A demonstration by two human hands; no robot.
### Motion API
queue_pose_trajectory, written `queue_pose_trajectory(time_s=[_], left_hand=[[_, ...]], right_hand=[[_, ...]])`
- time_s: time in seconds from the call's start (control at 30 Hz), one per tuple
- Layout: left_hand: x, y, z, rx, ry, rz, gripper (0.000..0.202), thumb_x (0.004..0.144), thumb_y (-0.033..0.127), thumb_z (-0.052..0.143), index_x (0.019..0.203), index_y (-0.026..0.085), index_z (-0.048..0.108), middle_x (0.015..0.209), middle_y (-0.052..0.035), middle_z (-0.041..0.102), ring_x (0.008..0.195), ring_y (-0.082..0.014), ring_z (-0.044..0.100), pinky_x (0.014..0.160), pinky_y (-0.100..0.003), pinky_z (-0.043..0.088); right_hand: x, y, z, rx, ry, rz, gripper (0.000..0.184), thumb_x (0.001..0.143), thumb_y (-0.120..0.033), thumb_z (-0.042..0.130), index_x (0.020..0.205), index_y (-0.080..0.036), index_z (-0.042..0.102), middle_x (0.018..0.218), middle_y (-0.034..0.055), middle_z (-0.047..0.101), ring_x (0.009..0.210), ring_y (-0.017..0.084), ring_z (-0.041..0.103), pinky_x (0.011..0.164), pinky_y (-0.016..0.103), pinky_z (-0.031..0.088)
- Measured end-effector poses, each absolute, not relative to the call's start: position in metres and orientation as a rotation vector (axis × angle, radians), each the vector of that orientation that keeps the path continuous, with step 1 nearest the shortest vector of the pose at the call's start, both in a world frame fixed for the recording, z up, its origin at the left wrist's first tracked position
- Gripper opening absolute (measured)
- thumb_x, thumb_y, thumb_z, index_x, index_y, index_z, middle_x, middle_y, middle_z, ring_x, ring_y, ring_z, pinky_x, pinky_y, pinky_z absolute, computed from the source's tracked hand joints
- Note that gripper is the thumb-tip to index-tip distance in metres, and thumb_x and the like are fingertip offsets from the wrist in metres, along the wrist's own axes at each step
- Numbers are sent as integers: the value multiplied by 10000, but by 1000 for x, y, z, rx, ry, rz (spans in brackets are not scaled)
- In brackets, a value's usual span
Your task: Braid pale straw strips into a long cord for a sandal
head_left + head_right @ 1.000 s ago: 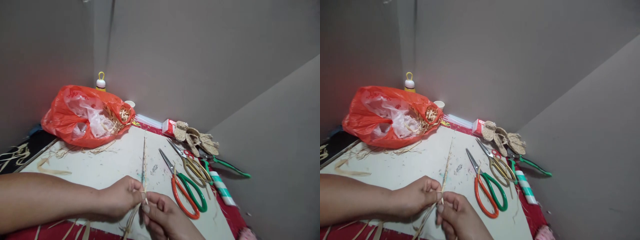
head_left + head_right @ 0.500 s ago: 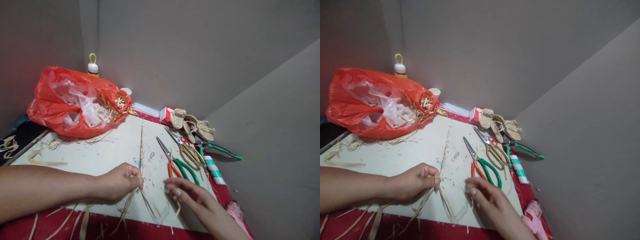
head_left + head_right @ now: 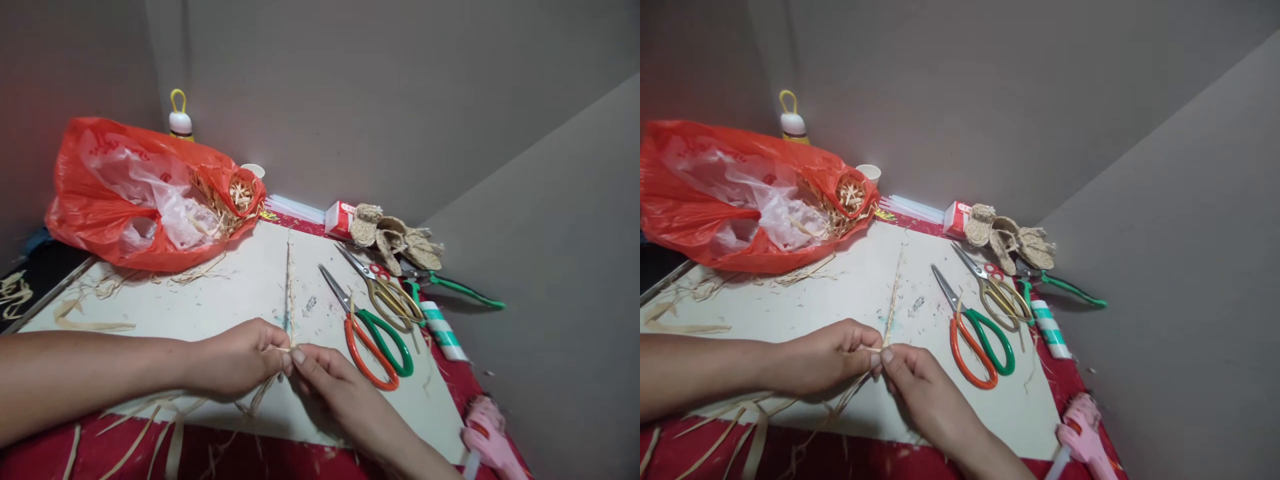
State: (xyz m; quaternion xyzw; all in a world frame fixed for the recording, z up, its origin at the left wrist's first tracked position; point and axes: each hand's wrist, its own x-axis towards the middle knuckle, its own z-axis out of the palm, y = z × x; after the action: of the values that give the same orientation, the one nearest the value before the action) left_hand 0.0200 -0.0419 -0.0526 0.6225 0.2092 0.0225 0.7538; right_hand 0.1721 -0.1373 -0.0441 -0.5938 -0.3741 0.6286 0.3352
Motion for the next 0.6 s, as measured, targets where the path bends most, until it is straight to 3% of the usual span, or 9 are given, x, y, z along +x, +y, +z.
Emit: queue_pose_trajectory(time_s=[0.13, 0.33, 0.43, 0.6], left_hand=[[19, -32, -41, 1501, 405, -91, 243, 877, 295, 414, 744, 154, 559, 649, 41, 457, 599, -83, 376, 586, -202, 321], [19, -28, -33, 1688, 451, -158, 196, 847, 265, 418, 677, 174, 452, 621, 57, 349, 587, -82, 323, 538, -203, 277], [19, -30, -28, 1737, 480, -173, 218, 832, 235, 393, 621, 179, 384, 603, 52, 332, 584, -85, 309, 535, -213, 269], [21, -31, -29, 1448, 596, -226, 176, 754, 242, 418, 589, 182, 432, 512, 53, 329, 470, -78, 279, 446, -227, 241]], right_hand=[[182, -135, -46, -1545, -1222, 1600, 432, 924, -505, 418, 712, -152, 549, 617, -33, 394, 569, 91, 321, 527, 213, 281], [186, -134, -58, -1426, -996, 1825, 382, 896, -465, 486, 647, -181, 431, 523, -81, 272, 466, 73, 172, 433, 221, 139], [183, -136, -61, -1429, -906, 1774, 386, 891, -413, 496, 603, -188, 372, 526, -77, 250, 481, 72, 164, 436, 220, 138], [174, -136, -55, -1567, -947, 1671, 351, 871, -337, 475, 569, -186, 380, 512, -70, 252, 478, 70, 167, 432, 217, 149]])
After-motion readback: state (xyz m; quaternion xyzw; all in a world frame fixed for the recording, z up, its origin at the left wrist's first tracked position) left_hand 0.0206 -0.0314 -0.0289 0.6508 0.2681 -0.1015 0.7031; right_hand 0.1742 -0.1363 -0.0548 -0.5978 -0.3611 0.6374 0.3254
